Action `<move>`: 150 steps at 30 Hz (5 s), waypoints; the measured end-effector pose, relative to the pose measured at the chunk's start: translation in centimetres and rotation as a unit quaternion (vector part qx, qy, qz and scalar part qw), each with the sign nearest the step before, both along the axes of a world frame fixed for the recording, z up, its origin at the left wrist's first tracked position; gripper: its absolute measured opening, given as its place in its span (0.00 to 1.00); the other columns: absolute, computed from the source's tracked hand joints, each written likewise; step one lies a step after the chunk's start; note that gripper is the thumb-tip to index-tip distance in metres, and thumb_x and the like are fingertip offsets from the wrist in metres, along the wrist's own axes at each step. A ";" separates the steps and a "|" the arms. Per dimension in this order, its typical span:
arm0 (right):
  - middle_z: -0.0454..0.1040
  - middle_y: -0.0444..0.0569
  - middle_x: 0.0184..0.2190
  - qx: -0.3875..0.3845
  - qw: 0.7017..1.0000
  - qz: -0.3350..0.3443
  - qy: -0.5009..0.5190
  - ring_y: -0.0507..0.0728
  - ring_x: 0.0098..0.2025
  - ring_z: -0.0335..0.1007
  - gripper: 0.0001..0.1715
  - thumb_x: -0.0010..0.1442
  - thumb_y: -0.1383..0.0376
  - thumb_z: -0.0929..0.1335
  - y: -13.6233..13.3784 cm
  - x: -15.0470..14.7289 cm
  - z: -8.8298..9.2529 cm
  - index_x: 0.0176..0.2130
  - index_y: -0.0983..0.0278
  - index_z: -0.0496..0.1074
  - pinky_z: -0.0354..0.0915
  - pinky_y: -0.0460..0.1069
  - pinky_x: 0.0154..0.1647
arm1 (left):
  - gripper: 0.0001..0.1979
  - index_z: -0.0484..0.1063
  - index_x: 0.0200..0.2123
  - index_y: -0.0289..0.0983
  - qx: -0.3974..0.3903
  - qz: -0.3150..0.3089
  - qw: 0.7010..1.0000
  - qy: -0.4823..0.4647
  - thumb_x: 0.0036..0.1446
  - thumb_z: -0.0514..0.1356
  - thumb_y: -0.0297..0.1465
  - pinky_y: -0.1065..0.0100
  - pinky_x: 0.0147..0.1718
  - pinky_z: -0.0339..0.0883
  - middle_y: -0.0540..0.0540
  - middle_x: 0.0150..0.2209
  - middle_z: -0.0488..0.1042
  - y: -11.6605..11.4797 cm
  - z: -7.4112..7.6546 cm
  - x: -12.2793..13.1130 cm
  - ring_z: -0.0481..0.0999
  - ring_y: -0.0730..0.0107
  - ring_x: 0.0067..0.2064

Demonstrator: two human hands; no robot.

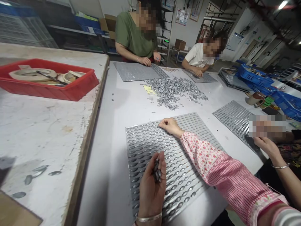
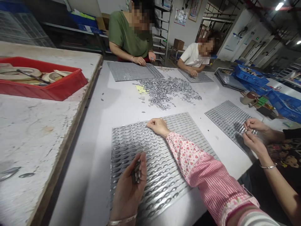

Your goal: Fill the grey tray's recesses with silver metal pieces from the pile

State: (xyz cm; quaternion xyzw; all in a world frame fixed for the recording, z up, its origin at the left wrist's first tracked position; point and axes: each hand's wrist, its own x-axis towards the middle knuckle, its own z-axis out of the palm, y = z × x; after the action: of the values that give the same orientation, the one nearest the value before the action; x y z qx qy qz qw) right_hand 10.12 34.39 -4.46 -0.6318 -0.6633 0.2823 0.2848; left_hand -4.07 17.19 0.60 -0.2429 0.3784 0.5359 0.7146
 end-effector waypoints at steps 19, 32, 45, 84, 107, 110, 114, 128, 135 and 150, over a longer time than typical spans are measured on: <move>0.73 0.47 0.35 0.086 0.910 0.403 -0.054 0.55 0.44 0.64 0.11 0.56 0.58 0.73 -8.2 -0.7 5.6 0.38 0.61 0.79 0.58 0.50 0.50 | 0.15 0.77 0.42 0.33 0.106 0.027 0.994 0.018 0.65 0.49 0.23 0.61 0.51 0.70 0.40 0.41 0.81 0.0 -0.5 0.4 0.77 0.62 0.49; 0.73 0.43 0.23 0.013 0.995 0.027 0.097 0.50 0.27 0.64 0.14 0.55 0.58 0.71 -1.6 2.9 1.8 0.28 0.68 0.74 0.58 0.45 0.32 | 0.13 0.70 0.38 0.31 0.040 -0.014 0.997 -0.068 0.67 0.46 0.22 0.84 0.17 0.66 0.48 0.27 0.74 0.1 0.2 -0.3 0.72 0.83 0.21; 0.69 0.47 0.21 0.113 0.992 0.045 -0.035 0.55 0.29 0.62 0.15 0.51 0.62 0.73 0.9 2.8 -0.9 0.17 0.58 0.69 0.62 0.57 0.39 | 0.11 0.72 0.39 0.31 0.070 -0.040 0.997 0.019 0.64 0.50 0.20 0.82 0.21 0.68 0.48 0.30 0.72 -0.3 -0.2 0.0 0.69 0.83 0.23; 0.74 0.43 0.26 0.006 0.996 0.080 -0.036 0.49 0.29 0.65 0.08 0.55 0.64 0.69 2.5 -0.1 -0.3 0.31 0.66 0.77 0.56 0.42 0.30 | 0.12 0.74 0.38 0.33 0.045 -0.041 0.998 0.025 0.61 0.52 0.17 0.82 0.23 0.72 0.46 0.33 0.79 -0.4 0.1 0.0 0.75 0.81 0.25; 0.73 0.41 0.24 0.026 0.997 0.040 -0.062 0.50 0.29 0.65 0.05 0.54 0.64 0.70 2.0 -1.2 -0.4 0.28 0.63 0.76 0.54 0.44 0.32 | 0.13 0.72 0.37 0.30 0.113 -0.011 0.993 -0.029 0.66 0.48 0.22 0.86 0.14 0.59 0.52 0.25 0.67 0.0 -1.1 0.0 0.63 0.87 0.19; 0.71 0.41 0.24 0.035 0.996 0.036 -0.067 0.50 0.30 0.63 0.04 0.53 0.64 0.71 1.8 -1.4 -0.2 0.28 0.63 0.74 0.53 0.45 0.34 | 0.13 0.72 0.39 0.30 0.116 -0.005 0.993 0.003 0.65 0.48 0.20 0.85 0.20 0.66 0.50 0.26 0.70 0.0 -1.1 0.0 0.68 0.86 0.22; 0.69 0.41 0.23 0.038 0.997 0.035 -0.053 0.50 0.29 0.62 0.07 0.52 0.65 0.72 1.7 -1.4 0.2 0.26 0.65 0.72 0.54 0.45 0.34 | 0.12 0.73 0.41 0.31 0.099 0.000 0.994 0.046 0.62 0.51 0.17 0.83 0.26 0.72 0.48 0.30 0.75 0.1 -1.0 -0.1 0.74 0.83 0.26; 0.75 0.45 0.28 -0.177 0.886 0.220 0.367 0.51 0.31 0.69 0.20 0.47 0.53 0.75 -7.9 -2.2 2.8 0.31 0.66 0.73 0.64 0.46 0.35 | 0.14 0.76 0.38 0.32 0.075 0.034 0.995 0.063 0.61 0.51 0.16 0.77 0.34 0.75 0.44 0.33 0.80 0.4 -1.1 0.0 0.81 0.73 0.34; 0.74 0.46 0.27 -0.038 0.967 0.035 0.249 0.50 0.30 0.67 0.15 0.54 0.56 0.68 0.2 1.2 1.2 0.32 0.66 0.72 0.62 0.46 0.36 | 0.16 0.72 0.45 0.31 0.048 0.008 0.998 -0.047 0.64 0.46 0.19 0.81 0.25 0.72 0.44 0.31 0.79 0.0 -0.3 -0.6 0.78 0.78 0.27; 0.71 0.47 0.21 0.048 0.991 0.121 0.041 0.51 0.24 0.61 0.07 0.50 0.63 0.72 3.0 2.3 0.2 0.22 0.61 0.76 0.56 0.52 0.32 | 0.12 0.71 0.44 0.33 0.061 -0.022 0.998 -0.026 0.63 0.49 0.20 0.83 0.17 0.65 0.49 0.29 0.71 -0.1 -0.4 -0.3 0.67 0.83 0.21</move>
State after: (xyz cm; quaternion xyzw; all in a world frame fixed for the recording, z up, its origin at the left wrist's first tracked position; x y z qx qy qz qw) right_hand 12.43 37.41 -4.24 -0.5200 -0.7356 0.3083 0.3057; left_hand -4.41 17.10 0.21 -0.2045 0.3312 0.5354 0.7495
